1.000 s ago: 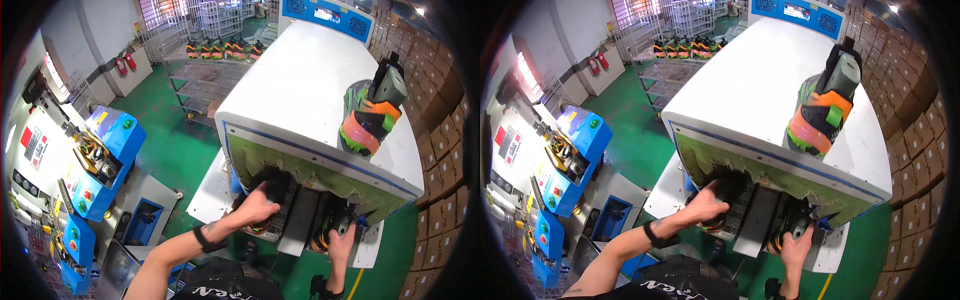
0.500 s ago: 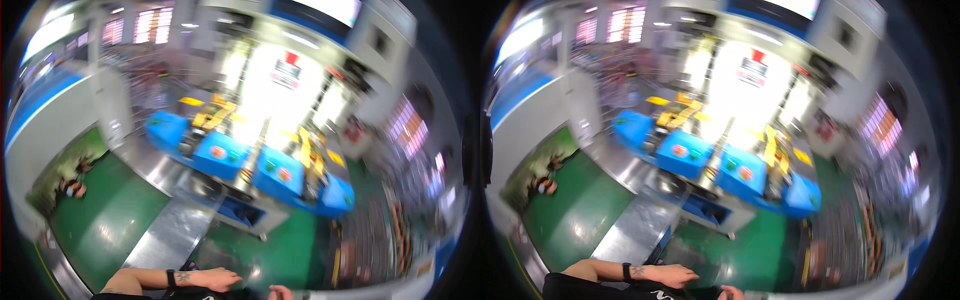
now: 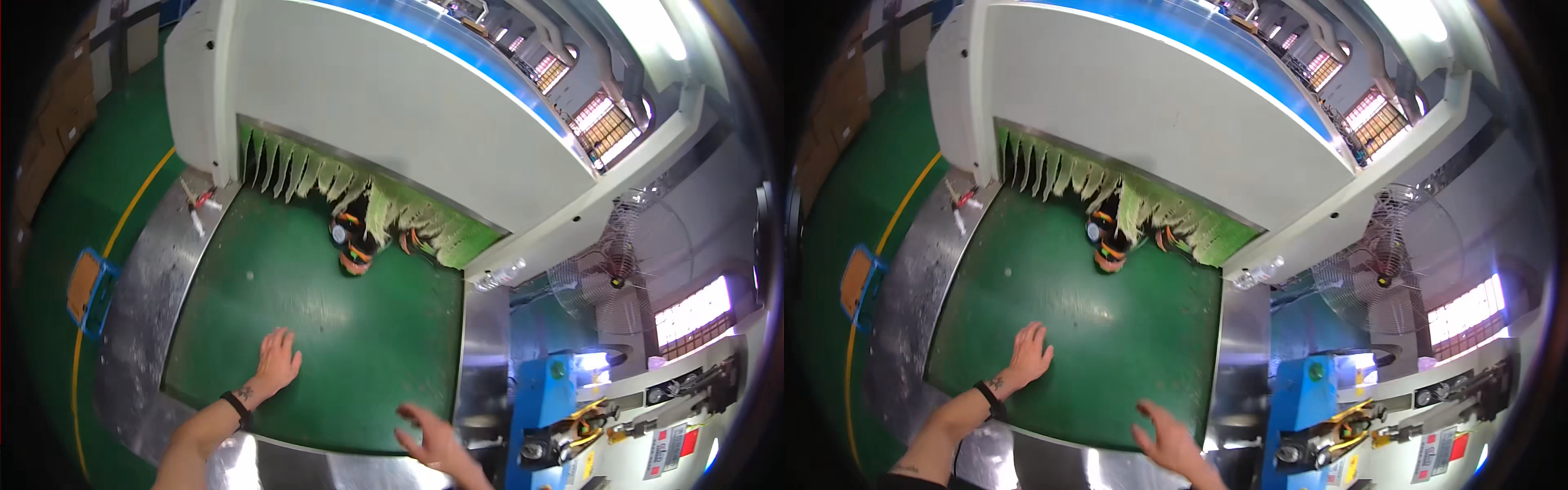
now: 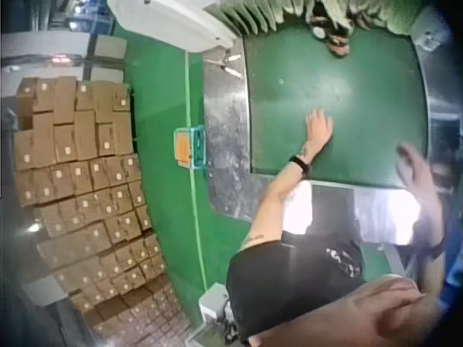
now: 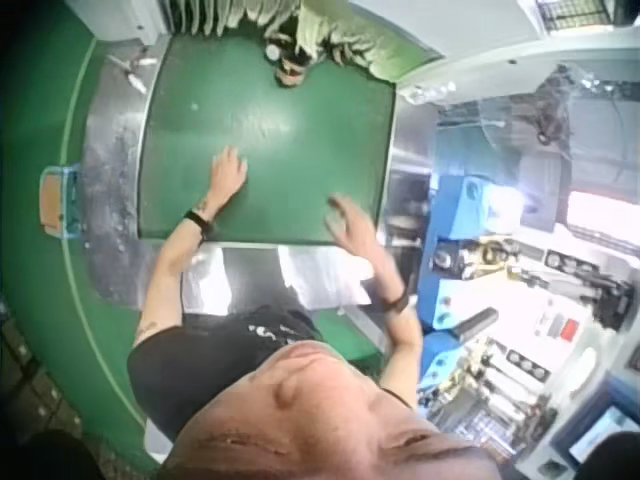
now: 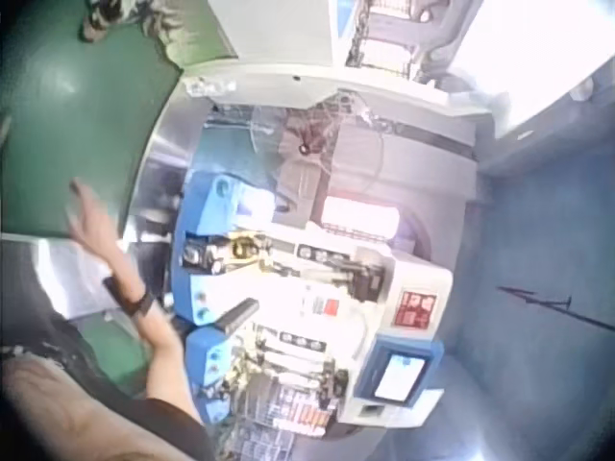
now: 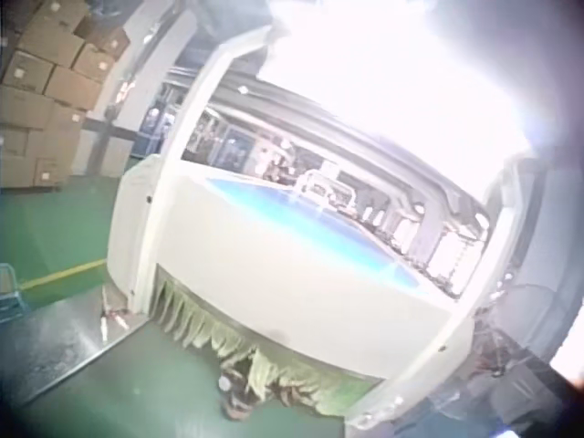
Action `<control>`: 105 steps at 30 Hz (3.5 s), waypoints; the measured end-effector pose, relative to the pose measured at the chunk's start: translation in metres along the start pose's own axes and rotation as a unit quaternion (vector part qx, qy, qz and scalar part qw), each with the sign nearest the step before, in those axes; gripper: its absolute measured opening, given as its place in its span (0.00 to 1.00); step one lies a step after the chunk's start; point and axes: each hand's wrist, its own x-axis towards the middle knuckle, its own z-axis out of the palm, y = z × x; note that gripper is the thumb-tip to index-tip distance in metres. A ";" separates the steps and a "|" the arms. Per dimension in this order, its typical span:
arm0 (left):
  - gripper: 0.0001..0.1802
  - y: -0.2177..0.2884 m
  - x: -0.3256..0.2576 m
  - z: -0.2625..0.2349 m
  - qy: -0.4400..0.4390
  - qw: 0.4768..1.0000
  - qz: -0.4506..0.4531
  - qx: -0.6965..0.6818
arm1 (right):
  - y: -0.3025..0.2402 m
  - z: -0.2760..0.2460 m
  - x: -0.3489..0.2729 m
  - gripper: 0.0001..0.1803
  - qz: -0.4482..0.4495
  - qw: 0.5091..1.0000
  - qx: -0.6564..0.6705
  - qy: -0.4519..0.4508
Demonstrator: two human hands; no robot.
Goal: Operating manufacturing machinery to shape and finish athletic shoes in an industrial factory setting.
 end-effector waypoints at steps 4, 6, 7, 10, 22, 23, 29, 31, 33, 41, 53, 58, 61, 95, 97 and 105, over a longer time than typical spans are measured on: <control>0.26 -0.062 0.026 0.009 0.011 0.996 -0.019 0.082 | 0.060 -0.039 0.197 0.39 -0.071 0.986 -0.149 0.016; 0.27 -0.072 0.020 0.018 0.031 0.998 0.004 0.062 | 0.089 -0.071 0.289 0.44 -0.033 0.933 -0.359 0.010; 0.27 -0.074 0.016 0.020 0.022 0.997 -0.046 0.060 | 0.105 -0.087 0.336 0.45 0.005 0.930 -0.368 0.017; 0.26 -0.078 0.013 0.023 -0.014 0.998 -0.053 0.032 | 0.143 -0.126 0.458 0.39 0.125 0.881 -0.453 -0.056; 0.31 -0.062 0.015 0.017 0.064 0.996 -0.012 0.055 | 0.125 -0.040 0.205 0.42 0.044 0.921 -0.382 0.068; 0.31 -0.051 0.018 0.014 0.058 0.995 0.004 0.083 | 0.111 -0.025 0.150 0.37 0.136 0.915 -0.365 0.105; 0.52 0.109 -0.015 -0.043 -0.405 0.732 -0.333 -0.436 | -0.008 -0.031 -0.106 0.30 0.227 0.941 0.127 0.218; 0.52 0.176 -0.041 -0.065 -0.640 0.481 -0.378 -0.464 | -0.039 -0.051 -0.140 0.22 -0.041 0.989 -0.061 0.128; 0.46 0.230 -0.066 -0.083 -0.647 0.508 -0.280 -0.495 | -0.055 -0.046 -0.161 0.18 -0.272 0.922 -0.269 0.062; 0.37 0.335 -0.167 -0.104 -0.469 0.520 -0.187 -0.689 | -0.042 0.003 -0.337 0.37 -0.027 0.930 0.147 0.337; 0.34 0.532 -0.290 0.018 -0.536 0.609 -0.178 -0.557 | 0.068 -0.021 -0.493 0.29 0.227 0.774 0.414 0.422; 0.39 0.631 -0.175 0.094 -0.407 0.662 0.032 -0.629 | 0.088 -0.046 -0.500 0.31 0.182 0.651 0.484 0.556; 0.50 0.742 -0.078 0.197 -0.487 0.744 0.187 -0.418 | 0.106 -0.077 -0.496 0.33 0.215 0.646 0.448 0.580; 0.24 0.396 -0.026 0.124 -0.141 0.812 -0.205 -0.528 | 0.455 -0.374 -0.324 0.16 0.442 0.583 0.040 0.681; 0.20 0.400 -0.038 0.115 -0.155 0.809 -0.230 -0.519 | 0.464 -0.377 -0.317 0.21 0.433 0.613 0.013 0.660; 0.18 0.379 -0.058 0.096 -0.193 0.748 -0.292 -0.564 | 0.439 -0.345 -0.301 0.22 0.415 0.611 -0.052 0.672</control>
